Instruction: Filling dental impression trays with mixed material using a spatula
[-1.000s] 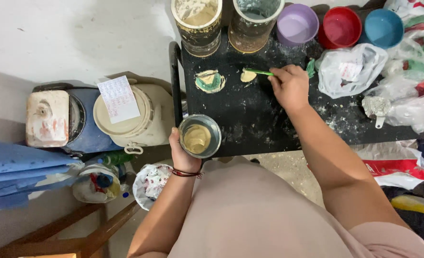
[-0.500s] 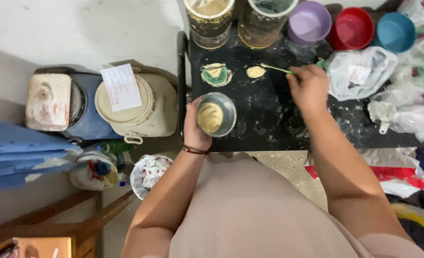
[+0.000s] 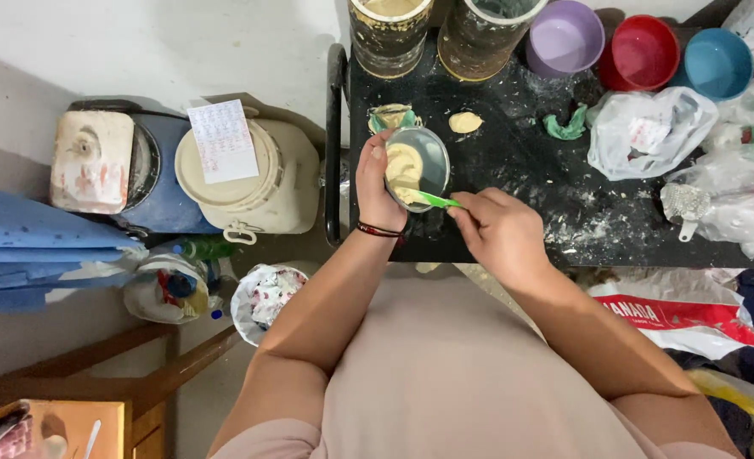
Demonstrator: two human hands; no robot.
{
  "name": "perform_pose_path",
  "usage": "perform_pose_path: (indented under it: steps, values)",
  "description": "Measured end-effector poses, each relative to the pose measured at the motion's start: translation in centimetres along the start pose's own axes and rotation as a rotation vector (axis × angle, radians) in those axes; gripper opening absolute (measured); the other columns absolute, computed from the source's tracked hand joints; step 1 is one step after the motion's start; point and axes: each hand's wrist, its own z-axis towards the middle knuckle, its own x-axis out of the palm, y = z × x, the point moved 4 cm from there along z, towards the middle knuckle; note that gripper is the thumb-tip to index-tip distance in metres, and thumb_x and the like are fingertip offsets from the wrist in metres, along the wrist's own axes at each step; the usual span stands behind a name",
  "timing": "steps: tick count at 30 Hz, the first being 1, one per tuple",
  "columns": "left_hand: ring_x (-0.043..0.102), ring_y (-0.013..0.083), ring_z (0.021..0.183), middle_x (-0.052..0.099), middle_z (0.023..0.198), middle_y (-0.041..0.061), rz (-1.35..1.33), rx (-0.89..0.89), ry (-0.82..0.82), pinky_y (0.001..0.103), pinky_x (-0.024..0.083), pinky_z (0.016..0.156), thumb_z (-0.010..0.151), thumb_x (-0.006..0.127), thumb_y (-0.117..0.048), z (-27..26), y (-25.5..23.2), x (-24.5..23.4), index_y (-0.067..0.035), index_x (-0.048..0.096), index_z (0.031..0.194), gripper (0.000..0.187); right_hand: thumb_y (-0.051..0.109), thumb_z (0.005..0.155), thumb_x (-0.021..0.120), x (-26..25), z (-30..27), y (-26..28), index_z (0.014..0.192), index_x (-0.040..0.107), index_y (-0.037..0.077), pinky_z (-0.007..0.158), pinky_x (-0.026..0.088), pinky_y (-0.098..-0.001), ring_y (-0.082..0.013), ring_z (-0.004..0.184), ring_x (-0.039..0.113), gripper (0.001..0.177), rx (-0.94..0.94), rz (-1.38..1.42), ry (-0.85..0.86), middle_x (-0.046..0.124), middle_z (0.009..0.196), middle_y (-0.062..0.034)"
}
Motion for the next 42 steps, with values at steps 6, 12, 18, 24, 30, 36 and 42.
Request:
perform_pose_path:
  steps: [6,12,18,24,30,36,42]
  values:
    - [0.070,0.0202,0.111,0.070,0.123,0.015,0.073,0.168,0.014,0.036,0.061,0.095,0.102,0.068,-0.051,0.0,0.0,0.1,-0.003,0.063,0.125,0.054,0.020,0.105,0.068,0.4,0.0,0.4,0.116,0.077,0.000,0.063,0.057,-0.0451,-0.0429,0.074,0.072,0.025,0.383,0.445,0.175,0.074,0.082,-0.0215]
    - [0.069,0.0277,0.109,0.069,0.115,0.018,0.084,0.027,-0.200,0.044,0.058,0.099,0.102,0.065,-0.056,-0.2,2.0,-3.3,-0.003,0.064,0.129,0.059,0.024,0.097,0.073,-0.6,0.7,-1.8,0.090,0.081,0.012,0.053,0.039,-0.0205,-0.0084,0.053,0.051,0.016,0.681,0.684,0.144,0.064,0.058,-0.0030]
    - [0.070,0.0299,0.115,0.073,0.119,0.016,0.050,-0.118,-0.320,0.047,0.058,0.102,0.101,0.065,-0.055,-2.3,-0.9,-5.1,-0.009,0.069,0.129,0.053,0.018,0.104,0.070,2.4,4.6,-14.4,0.122,0.078,0.009,0.086,0.054,-0.0549,-0.0477,0.100,0.069,0.022,0.362,0.067,-0.099,0.074,0.101,-0.0231]
    - [0.069,0.0286,0.115,0.072,0.120,0.017,0.099,-0.138,-0.255,0.048,0.059,0.101,0.104,0.059,-0.053,-3.7,-2.1,-5.3,-0.009,0.064,0.133,0.053,0.008,0.094,0.072,9.0,4.2,-19.6,0.124,0.080,0.013,0.077,0.060,-0.0387,-0.0307,0.090,0.072,0.032,-0.011,-0.345,-0.169,0.071,0.099,-0.0080]
    - [0.070,0.0253,0.110,0.072,0.113,0.014,0.122,-0.111,-0.225,0.043,0.061,0.097,0.104,0.056,-0.052,-3.4,-2.1,-6.5,-0.008,0.063,0.132,0.052,0.004,0.097,0.073,6.4,4.3,-18.4,0.125,0.080,0.010,0.064,0.060,-0.0411,-0.0331,0.082,0.071,0.029,-0.054,-0.325,-0.225,0.069,0.094,-0.0106]
    - [0.071,0.0236,0.104,0.072,0.107,0.014,0.151,-0.103,-0.207,0.042,0.061,0.093,0.102,0.058,-0.053,-4.0,-3.0,-4.6,-0.006,0.063,0.132,0.056,0.008,0.097,0.073,6.6,3.0,-20.4,0.124,0.081,0.015,0.075,0.058,-0.0336,-0.0255,0.085,0.070,0.029,0.004,-0.322,-0.225,0.068,0.096,-0.0034]
    - [0.070,0.0221,0.102,0.072,0.106,0.013,0.148,-0.104,-0.194,0.041,0.062,0.091,0.102,0.057,-0.053,-3.8,-2.4,-4.9,-0.006,0.064,0.131,0.055,0.007,0.094,0.077,6.8,2.2,-21.6,0.123,0.082,0.013,0.076,0.060,-0.0334,-0.0239,0.084,0.071,0.030,0.008,-0.349,-0.227,0.070,0.097,-0.0046]
